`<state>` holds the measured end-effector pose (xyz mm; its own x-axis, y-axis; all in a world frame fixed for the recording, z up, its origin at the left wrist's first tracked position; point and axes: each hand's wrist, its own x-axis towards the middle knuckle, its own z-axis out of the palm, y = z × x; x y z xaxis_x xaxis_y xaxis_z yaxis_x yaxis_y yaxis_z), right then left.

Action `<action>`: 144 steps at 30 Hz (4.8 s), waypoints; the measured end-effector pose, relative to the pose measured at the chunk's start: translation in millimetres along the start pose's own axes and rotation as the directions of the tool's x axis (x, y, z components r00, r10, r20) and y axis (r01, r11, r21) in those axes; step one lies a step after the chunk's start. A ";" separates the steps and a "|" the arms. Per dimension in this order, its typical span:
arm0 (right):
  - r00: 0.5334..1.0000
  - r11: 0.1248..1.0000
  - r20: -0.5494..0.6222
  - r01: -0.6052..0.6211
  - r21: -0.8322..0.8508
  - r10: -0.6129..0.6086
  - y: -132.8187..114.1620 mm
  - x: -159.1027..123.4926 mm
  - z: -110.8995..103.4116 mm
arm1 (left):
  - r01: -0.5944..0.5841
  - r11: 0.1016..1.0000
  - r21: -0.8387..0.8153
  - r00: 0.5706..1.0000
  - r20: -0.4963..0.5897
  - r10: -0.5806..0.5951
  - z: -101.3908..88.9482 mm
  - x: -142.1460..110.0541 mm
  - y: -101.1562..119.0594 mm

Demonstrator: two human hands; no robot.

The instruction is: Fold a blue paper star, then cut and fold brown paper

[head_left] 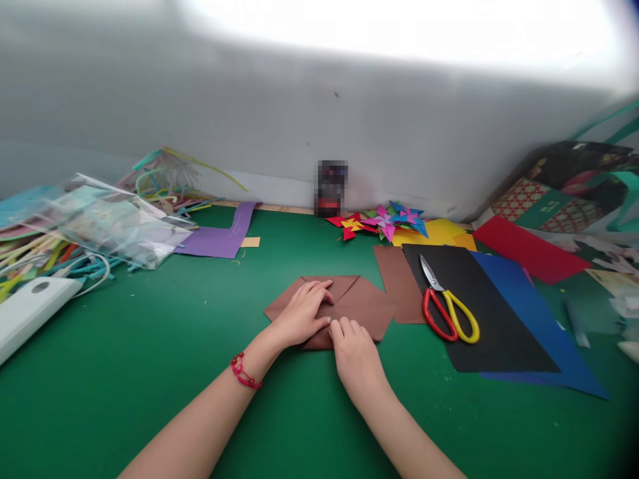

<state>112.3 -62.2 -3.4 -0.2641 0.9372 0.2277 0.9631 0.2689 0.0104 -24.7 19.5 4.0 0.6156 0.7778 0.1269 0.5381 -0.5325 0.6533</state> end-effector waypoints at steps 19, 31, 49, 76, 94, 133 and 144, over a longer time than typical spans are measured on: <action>0.947 0.690 0.139 -0.306 0.655 0.288 15.9 -1.0 -5.6 | -0.007 1.000 -0.005 1.000 0.011 0.007 0.3 -0.8 -0.6; 0.787 -0.545 0.590 -0.418 0.727 0.184 55.9 10.8 -11.4 | 0.006 1.000 -0.013 1.000 0.002 -0.006 0.1 0.3 0.3; 0.912 0.534 0.176 -0.365 0.763 0.372 20.4 5.1 -10.4 | -0.001 1.000 0.008 1.000 0.010 0.001 1.0 -0.3 -0.3; 0.989 0.985 0.033 -0.147 0.085 0.145 -9.3 -5.9 -1.2 | -0.022 1.000 0.012 1.000 0.009 0.022 0.6 -0.4 -0.4; 0.970 0.965 0.032 -0.243 0.098 0.241 -19.7 -6.7 -6.9 | -0.017 1.000 0.027 1.000 0.014 0.016 0.0 -0.6 0.1; 0.960 0.956 0.004 -0.278 0.090 0.279 -28.4 -5.9 -12.3 | -0.016 1.000 0.024 1.000 0.021 0.015 0.1 -1.2 -0.4; 0.970 0.937 0.152 -0.225 0.267 0.190 -8.6 0.4 -21.0 | -0.025 1.000 0.016 1.000 0.011 0.025 2.2 0.1 -2.3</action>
<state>105.0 -68.8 17.1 -0.0814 0.9939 0.0744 0.9480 0.1003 -0.3019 -24.6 20.0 0.9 0.6351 0.7607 0.1345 0.5322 -0.5570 0.6376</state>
